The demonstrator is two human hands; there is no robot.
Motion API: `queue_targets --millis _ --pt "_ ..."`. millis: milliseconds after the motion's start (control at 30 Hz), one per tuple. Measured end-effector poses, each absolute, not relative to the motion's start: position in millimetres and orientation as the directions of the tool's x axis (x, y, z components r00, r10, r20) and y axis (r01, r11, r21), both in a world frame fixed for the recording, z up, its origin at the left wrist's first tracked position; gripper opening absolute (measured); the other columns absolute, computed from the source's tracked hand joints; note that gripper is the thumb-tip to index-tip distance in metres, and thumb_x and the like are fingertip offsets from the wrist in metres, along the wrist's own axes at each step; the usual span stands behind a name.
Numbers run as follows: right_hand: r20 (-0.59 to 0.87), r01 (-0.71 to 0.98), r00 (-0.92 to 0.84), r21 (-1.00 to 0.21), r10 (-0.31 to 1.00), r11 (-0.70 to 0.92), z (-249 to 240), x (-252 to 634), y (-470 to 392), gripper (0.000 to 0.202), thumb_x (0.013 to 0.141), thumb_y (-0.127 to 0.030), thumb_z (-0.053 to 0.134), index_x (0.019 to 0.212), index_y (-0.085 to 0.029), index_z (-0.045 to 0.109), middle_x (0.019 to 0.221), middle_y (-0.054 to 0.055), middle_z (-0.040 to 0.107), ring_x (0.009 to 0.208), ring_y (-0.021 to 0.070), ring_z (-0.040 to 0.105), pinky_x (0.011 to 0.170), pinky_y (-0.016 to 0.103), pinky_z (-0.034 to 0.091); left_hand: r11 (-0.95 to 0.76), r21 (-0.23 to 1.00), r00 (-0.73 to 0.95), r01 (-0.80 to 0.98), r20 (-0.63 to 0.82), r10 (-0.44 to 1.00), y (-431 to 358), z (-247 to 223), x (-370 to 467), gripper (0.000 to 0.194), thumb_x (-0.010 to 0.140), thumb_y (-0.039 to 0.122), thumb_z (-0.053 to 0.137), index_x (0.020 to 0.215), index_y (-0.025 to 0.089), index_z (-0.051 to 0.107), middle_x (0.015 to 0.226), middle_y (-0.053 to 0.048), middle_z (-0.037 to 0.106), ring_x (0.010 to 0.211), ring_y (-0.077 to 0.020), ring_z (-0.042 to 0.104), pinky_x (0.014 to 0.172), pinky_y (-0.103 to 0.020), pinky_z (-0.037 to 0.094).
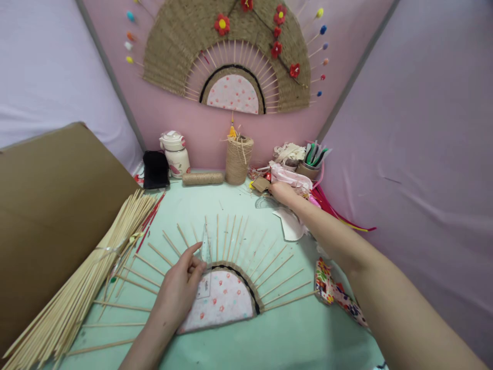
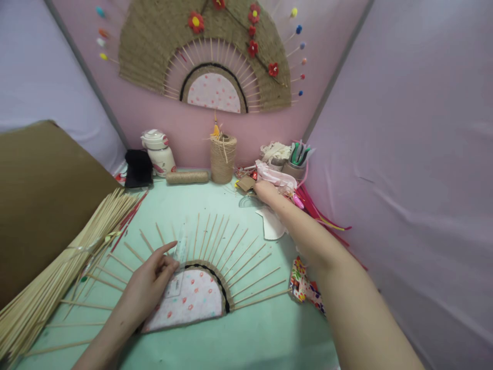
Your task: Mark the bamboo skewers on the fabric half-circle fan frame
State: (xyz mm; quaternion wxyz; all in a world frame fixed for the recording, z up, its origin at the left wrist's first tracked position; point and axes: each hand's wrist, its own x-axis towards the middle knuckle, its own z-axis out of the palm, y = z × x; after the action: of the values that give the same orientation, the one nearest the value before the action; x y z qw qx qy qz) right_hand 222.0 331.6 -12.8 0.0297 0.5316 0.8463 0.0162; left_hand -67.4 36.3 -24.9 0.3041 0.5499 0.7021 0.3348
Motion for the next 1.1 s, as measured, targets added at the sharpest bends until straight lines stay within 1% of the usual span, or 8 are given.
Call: queue_targets --millis 100,300,533,600,700,867,967,1100 --pt "0.027 0.923 -0.384 0.021 0.923 0.384 -19 219 330 0.029 0.092 -0.038 0.055 0.107 -0.014 0.062 0.105 0.007 0.065 0.092 0.017 0.063 0.083 0.038 0.052 0.173 0.813 -0.211 0.556 -0.063 0.975 36 -22 -66 0.054 0.078 0.044 0.046 0.126 0.019 0.051 0.074 0.0 0.062 0.067 -0.0196 0.058 0.068 -0.032 0.044" --pt "0.057 0.868 -0.493 -0.034 0.868 0.495 -10 219 320 0.013 0.082 -0.017 0.057 0.082 -0.012 0.069 0.09 0.015 0.07 0.085 0.0229 0.064 0.08 0.03 0.046 0.163 0.816 -0.217 0.554 -0.047 0.975 35 -17 -64 0.051 0.079 0.042 0.047 0.125 0.018 0.051 0.072 0.0 0.062 0.067 -0.019 0.058 0.07 -0.031 0.044" --pt "0.235 0.751 -0.611 -0.127 0.756 0.647 12 223 294 0.024 0.077 -0.02 0.05 0.095 -0.014 0.065 0.106 0.012 0.062 0.102 0.0228 0.055 0.089 0.031 0.042 0.127 0.832 -0.218 0.54 -0.007 0.976 33 -16 -62 0.049 0.081 0.038 0.047 0.125 0.017 0.052 0.073 0.001 0.062 0.07 -0.0178 0.059 0.071 -0.03 0.044" --pt "0.374 0.753 -0.525 -0.216 0.765 0.622 18 221 290 0.026 0.078 -0.022 0.047 0.096 -0.013 0.063 0.109 0.013 0.058 0.103 0.0223 0.053 0.088 0.031 0.042 0.125 0.832 -0.228 0.54 0.002 0.974 33 -15 -61 0.049 0.08 0.037 0.048 0.124 0.016 0.052 0.072 0.001 0.063 0.07 -0.0176 0.059 0.071 -0.03 0.044" --pt "0.567 0.686 -0.23 -0.482 0.791 0.545 30 216 287 0.023 0.075 -0.026 0.05 0.091 -0.014 0.062 0.105 0.011 0.058 0.091 0.0191 0.055 0.083 0.029 0.045 0.1 0.839 -0.227 0.536 0.029 0.974 34 -16 -61 0.049 0.08 0.037 0.049 0.124 0.016 0.052 0.072 0.001 0.063 0.069 -0.0169 0.059 0.071 -0.029 0.043" --pt "0.575 0.531 0.054 -0.709 0.816 0.465 56 212 280 0.022 0.076 -0.032 0.054 0.09 -0.016 0.059 0.093 0.005 0.063 0.081 0.0162 0.056 0.077 0.029 0.047 0.053 0.842 -0.22 0.537 0.079 0.972 35 -19 -63 0.05 0.08 0.036 0.049 0.125 0.013 0.052 0.071 0.001 0.062 0.067 -0.0163 0.057 0.07 -0.029 0.042" --pt "0.568 0.345 0.126 -0.794 0.814 0.5 67 209 263 0.02 0.079 -0.033 0.055 0.091 -0.017 0.056 0.084 0.003 0.064 0.077 0.0152 0.059 0.073 0.029 0.049 0.028 0.858 -0.228 0.512 0.104 0.968 35 -18 -63 0.05 0.079 0.034 0.051 0.124 0.012 0.052 0.07 0.001 0.062 0.066 -0.0157 0.057 0.069 -0.029 0.042" --pt "0.551 0.088 0.018 -0.832 0.834 0.547 69 195 209 0.03 0.082 -0.034 0.058 0.109 -0.024 0.052 0.075 -0.002 0.064 0.065 0.0121 0.061 0.06 0.026 0.05 -0.019 0.873 -0.243 0.487 0.156 0.957 37 -22 -64 0.05 0.079 0.029 0.053 0.126 0.012 0.051 0.068 0.002 0.06 0.065 -0.0143 0.056 0.066 -0.027 0.042"
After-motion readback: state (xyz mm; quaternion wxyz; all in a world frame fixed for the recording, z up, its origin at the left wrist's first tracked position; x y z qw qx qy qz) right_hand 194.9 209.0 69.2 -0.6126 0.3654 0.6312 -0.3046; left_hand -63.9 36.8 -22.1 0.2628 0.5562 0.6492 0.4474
